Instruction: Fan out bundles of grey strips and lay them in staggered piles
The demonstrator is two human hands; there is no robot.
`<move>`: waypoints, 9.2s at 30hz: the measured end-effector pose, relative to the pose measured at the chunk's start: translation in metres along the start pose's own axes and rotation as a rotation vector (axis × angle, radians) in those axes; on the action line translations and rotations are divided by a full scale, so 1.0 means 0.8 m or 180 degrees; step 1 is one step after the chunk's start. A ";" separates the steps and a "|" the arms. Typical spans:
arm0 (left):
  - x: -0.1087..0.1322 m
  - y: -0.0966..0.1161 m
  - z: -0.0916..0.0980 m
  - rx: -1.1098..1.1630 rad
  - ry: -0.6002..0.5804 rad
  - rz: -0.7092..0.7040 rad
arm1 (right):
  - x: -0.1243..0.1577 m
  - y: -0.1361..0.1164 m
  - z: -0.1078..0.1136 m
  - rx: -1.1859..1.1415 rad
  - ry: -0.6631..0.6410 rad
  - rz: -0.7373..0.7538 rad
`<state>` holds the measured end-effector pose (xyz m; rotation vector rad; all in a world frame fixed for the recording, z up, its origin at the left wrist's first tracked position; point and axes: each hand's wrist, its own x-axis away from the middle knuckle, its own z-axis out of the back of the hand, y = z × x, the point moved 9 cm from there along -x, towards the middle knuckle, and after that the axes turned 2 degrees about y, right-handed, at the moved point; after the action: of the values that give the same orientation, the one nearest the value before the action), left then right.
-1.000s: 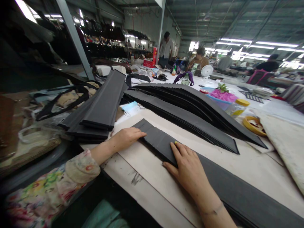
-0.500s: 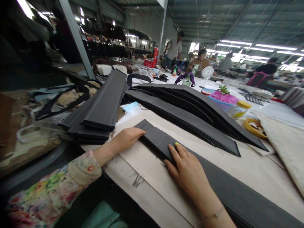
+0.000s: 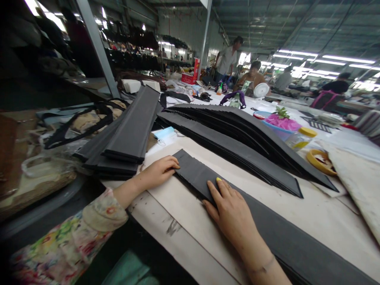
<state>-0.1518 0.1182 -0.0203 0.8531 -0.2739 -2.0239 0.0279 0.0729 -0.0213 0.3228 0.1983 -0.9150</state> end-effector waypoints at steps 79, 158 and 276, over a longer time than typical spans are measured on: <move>-0.006 -0.034 0.008 0.0029 -0.0312 0.0291 | 0.024 0.001 -0.010 0.0763 0.0035 0.0493; -0.005 -0.079 0.021 -0.0830 0.0364 0.1030 | 0.032 0.004 -0.011 0.1265 0.0051 0.0397; 0.003 -0.001 -0.020 -0.1914 -0.0933 -0.1005 | 0.042 0.006 0.012 0.0829 0.0296 0.0337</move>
<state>-0.1423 0.1185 -0.0337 0.2294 0.3228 -2.3361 0.0518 0.0473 -0.0212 0.6123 0.1460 -0.8221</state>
